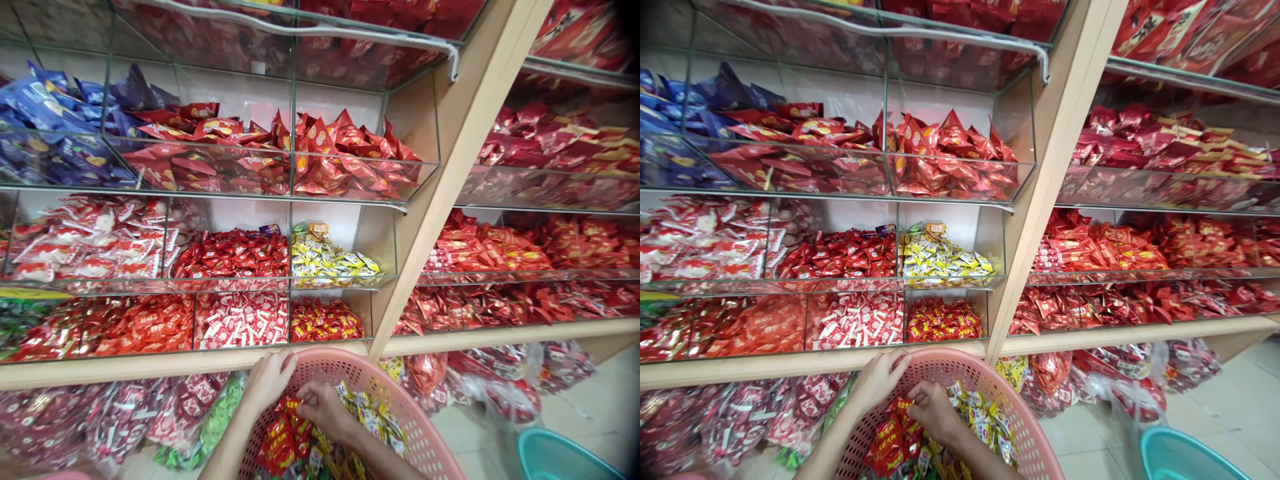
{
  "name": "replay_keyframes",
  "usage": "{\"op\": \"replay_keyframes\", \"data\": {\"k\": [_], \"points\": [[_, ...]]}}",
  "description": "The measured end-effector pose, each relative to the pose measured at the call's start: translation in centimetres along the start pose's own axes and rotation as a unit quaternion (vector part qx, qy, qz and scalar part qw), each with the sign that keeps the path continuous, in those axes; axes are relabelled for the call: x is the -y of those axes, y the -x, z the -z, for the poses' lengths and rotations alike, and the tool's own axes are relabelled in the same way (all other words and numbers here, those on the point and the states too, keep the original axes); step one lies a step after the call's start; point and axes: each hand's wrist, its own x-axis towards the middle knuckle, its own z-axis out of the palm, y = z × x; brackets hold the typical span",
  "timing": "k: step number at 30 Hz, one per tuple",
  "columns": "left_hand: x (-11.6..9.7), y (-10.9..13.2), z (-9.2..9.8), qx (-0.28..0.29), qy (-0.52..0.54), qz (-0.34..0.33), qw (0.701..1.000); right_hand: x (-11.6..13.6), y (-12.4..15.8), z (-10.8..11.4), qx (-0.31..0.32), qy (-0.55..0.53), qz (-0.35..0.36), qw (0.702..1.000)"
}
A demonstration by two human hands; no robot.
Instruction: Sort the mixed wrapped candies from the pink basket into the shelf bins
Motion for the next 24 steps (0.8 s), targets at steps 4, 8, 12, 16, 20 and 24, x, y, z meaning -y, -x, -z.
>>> {"op": "replay_keyframes", "data": {"k": [4,8,12,16,20,24], "points": [[0.0,0.0,0.0,-0.002,0.008,-0.012,1.000,1.3,0.8,0.5,-0.055,0.149,0.052,0.986],[0.3,-0.1,-0.1,0.003,0.017,-0.011,1.000,4.9,0.7,3.0,-0.091,0.222,0.113,0.964],[0.4,-0.1,-0.3,-0.002,0.014,-0.014,1.000,8.1,-2.2,6.9,-0.134,0.254,0.176,0.941],[0.5,-0.1,-0.3,-0.002,0.009,-0.007,1.000,8.7,-6.3,10.2,-0.142,0.355,0.197,0.903],[0.6,-0.1,-0.2,-0.005,0.009,-0.010,1.000,7.9,-8.8,11.3,-0.088,0.415,0.172,0.889],[0.5,-0.1,-0.2,-0.003,0.005,-0.007,1.000,7.5,-9.2,11.1,-0.032,0.457,0.156,0.875]]}}
